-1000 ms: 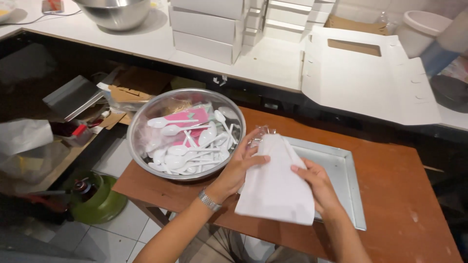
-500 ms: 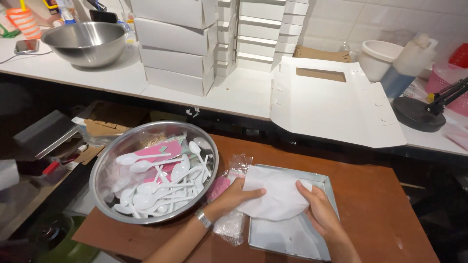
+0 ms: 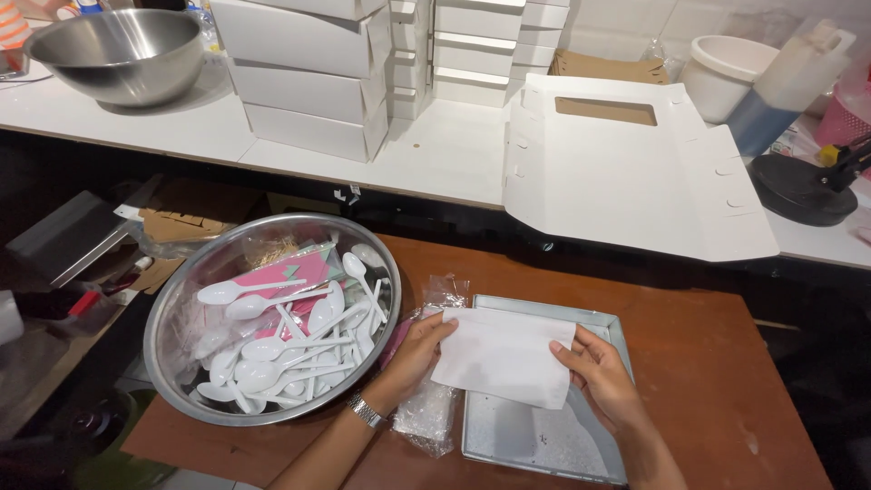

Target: Wrapping individual plastic spoons in white tissue paper and arranging them on a metal tray.

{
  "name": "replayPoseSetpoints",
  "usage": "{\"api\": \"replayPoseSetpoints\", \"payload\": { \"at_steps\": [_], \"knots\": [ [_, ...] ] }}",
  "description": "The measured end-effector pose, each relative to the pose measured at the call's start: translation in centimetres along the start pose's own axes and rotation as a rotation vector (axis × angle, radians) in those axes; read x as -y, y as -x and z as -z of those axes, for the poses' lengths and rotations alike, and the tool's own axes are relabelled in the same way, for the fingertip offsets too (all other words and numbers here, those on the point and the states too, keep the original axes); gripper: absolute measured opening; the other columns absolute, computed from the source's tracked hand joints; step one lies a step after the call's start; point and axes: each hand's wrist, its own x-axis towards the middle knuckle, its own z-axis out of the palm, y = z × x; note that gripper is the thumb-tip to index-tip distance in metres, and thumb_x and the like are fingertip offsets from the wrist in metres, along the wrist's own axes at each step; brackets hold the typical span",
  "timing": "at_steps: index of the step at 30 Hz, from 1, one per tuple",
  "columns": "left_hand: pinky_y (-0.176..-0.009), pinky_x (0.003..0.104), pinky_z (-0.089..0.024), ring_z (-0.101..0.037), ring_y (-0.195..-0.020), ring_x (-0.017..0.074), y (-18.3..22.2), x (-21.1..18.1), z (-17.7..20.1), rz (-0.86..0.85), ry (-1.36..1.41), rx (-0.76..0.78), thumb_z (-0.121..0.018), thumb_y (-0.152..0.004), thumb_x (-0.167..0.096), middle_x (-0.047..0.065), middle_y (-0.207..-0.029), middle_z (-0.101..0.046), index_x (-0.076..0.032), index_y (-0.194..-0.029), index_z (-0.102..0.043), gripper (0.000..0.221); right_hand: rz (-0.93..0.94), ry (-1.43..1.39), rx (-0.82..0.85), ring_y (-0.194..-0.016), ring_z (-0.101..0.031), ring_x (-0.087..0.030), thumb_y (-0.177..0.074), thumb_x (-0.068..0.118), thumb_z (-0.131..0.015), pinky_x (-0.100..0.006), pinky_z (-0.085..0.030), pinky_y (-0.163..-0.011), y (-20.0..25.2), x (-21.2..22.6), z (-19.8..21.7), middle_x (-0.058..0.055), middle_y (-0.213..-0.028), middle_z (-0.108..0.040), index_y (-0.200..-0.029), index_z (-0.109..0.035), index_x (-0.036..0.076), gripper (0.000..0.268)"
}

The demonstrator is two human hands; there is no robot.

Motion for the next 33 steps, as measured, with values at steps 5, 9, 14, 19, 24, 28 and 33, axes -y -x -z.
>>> {"api": "replayPoseSetpoints", "payload": {
  "at_steps": [5, 9, 14, 19, 24, 28, 33],
  "knots": [
    [-0.079, 0.029, -0.059, -0.068, -0.092, 0.0109, -1.0, 0.7, 1.2, -0.064, -0.133, -0.003, -0.063, -0.097, -0.016, 0.0, -0.109, -0.075, -0.01, -0.117, -0.074, 0.024, 0.09, -0.024, -0.01, -0.076, -0.057, -0.012, -0.097, 0.007, -0.07, -0.025, -0.047, -0.071, 0.1, 0.1, 0.2, -0.002, -0.077, -0.054, -0.079, -0.06, 0.004, 0.021],
    [-0.07, 0.025, -0.059, -0.069, -0.086, 0.0107, -3.0, 3.3, 3.0, -0.145, -0.201, 0.014, -0.06, -0.097, 0.0, 0.004, -0.108, -0.079, -0.005, -0.115, -0.079, 0.027, 0.128, -0.051, -0.001, -0.109, -0.069, -0.028, -0.087, -0.015, -0.062, -0.035, -0.056, -0.09, -1.3, -1.2, 1.3, -0.018, -0.12, -0.075, -0.112, -0.078, -0.011, 0.03],
    [-0.057, 0.02, -0.031, -0.047, -0.058, 0.0065, -2.2, 2.4, 2.9, -0.349, -0.399, 0.143, -0.041, -0.072, 0.014, -0.001, -0.063, -0.067, -0.01, -0.061, -0.074, 0.042, 0.392, 0.169, 0.089, -0.09, -0.06, -0.023, -0.081, -0.02, -0.048, -0.033, -0.044, -0.078, -1.4, -1.3, 2.2, -0.007, -0.098, -0.063, -0.056, -0.07, 0.007, 0.043],
    [-0.063, 0.028, -0.051, -0.062, -0.074, 0.0187, -0.8, 0.4, 2.9, -0.161, 0.063, 0.437, -0.054, -0.084, -0.009, 0.009, -0.086, -0.064, -0.007, -0.095, -0.057, 0.012, 0.407, 0.183, 0.14, -0.093, -0.062, -0.024, -0.081, -0.018, -0.049, -0.031, -0.044, -0.076, -1.1, -0.9, 3.0, -0.009, -0.103, -0.066, -0.055, -0.067, 0.009, 0.042],
    [-0.073, 0.038, -0.066, -0.075, -0.096, 0.0354, 1.5, 0.0, 0.3, 0.379, 0.449, 0.735, -0.041, -0.103, -0.06, 0.032, -0.13, -0.065, 0.0, -0.152, -0.041, 0.077, 0.387, 0.229, 0.377, -0.081, -0.066, -0.026, -0.078, -0.018, -0.048, -0.033, -0.049, -0.072, 0.7, 1.6, 1.9, -0.01, -0.088, -0.066, -0.052, -0.064, 0.011, 0.042],
    [-0.047, 0.012, -0.045, -0.066, -0.063, 0.0023, 3.2, 0.9, -1.9, 0.216, -0.174, 0.738, -0.064, -0.103, -0.036, 0.004, -0.096, -0.076, -0.001, -0.124, -0.069, 0.041, 0.23, 0.28, 0.458, -0.075, -0.064, -0.023, -0.096, 0.003, -0.052, -0.03, -0.046, -0.062, 1.2, 1.0, 1.4, -0.008, -0.091, -0.066, -0.065, -0.068, 0.009, 0.036],
    [-0.062, 0.021, -0.058, -0.074, -0.081, 0.0141, 3.0, 1.3, -4.1, 0.055, -0.083, 0.378, -0.073, -0.095, -0.023, 0.011, -0.101, -0.079, 0.002, -0.103, -0.078, 0.026, -0.032, -0.245, -0.083, -0.1, -0.062, -0.025, -0.101, 0.044, -0.045, -0.038, -0.05, -0.086, 4.0, 5.0, -4.5, -0.017, -0.113, -0.068, -0.146, -0.061, 0.007, 0.06]
  ]
}}
